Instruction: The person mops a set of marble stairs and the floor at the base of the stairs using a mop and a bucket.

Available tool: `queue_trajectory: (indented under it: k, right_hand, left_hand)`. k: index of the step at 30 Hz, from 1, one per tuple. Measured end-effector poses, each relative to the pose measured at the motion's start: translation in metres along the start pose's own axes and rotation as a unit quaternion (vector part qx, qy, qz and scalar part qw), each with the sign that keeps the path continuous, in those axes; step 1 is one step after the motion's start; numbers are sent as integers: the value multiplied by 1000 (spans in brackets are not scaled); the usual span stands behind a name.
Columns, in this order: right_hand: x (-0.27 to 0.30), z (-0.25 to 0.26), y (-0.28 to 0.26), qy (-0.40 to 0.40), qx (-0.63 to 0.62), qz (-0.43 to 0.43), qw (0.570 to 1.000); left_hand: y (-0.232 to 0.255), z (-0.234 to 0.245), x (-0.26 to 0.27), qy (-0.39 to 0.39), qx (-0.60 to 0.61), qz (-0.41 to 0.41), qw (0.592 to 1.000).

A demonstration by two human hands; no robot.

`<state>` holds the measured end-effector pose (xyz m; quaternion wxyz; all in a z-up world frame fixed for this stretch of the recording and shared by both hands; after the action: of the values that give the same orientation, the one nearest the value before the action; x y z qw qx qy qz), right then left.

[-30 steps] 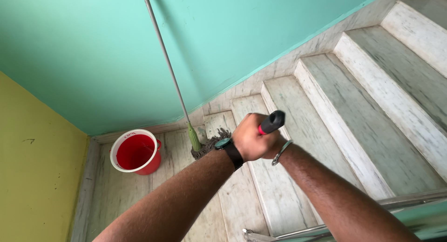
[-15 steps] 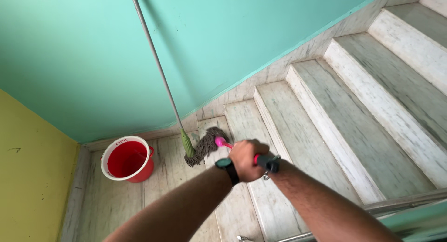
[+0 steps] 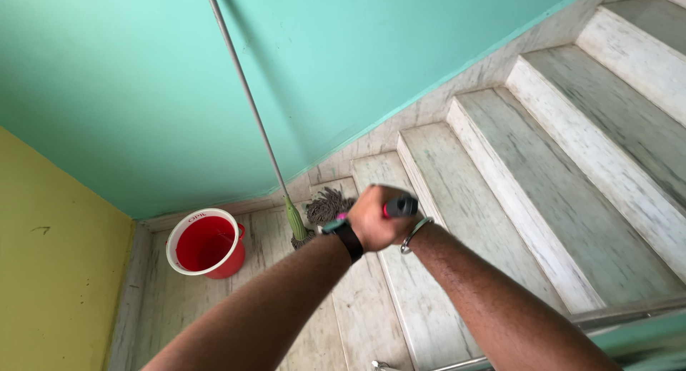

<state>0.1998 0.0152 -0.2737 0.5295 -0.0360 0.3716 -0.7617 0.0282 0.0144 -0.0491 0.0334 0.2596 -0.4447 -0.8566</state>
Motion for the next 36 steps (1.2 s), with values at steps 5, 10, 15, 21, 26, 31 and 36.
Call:
queue_trajectory:
  k: [5,10,15,21,26,31,36]
  right_hand:
    - [0,71,-75,83,9,52,995]
    - [16,82,-109,120,24,143,982]
    - [21,56,-35,161,-392,39,905]
    - [28,46,-48,185,-652,29,735]
    - [46,40,-78,46,-691,-137,708]
    - [69,23,-66,152,-790,-72,589]
    - [85,35,-95,-47,-404,-47,912]
  left_hand:
    - [40,22,-16,59,54,38,996]
    - [47,21,-8,65,107,43,991]
    - [51,6,1,42,102,-4,994]
    - [60,-5,2,44,95,-45,994]
    - [64,-7,11,78,57,-24,995]
    - [60,-15,35,53,53,-35,997]
    - [38,-39,70,15,-91,-101,991]
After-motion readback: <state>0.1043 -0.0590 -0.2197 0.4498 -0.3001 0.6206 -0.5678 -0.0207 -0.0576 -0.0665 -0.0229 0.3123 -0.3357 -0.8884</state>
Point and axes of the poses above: each hand's wrist, its own x-axis away from the middle knuckle, its own z-axis out of the back of the hand, y = z × x, the point moved 6 cm from there along -x, towards the middle knuckle, and after that the axes turned 12 degrees about y, right-handed, at the moved point
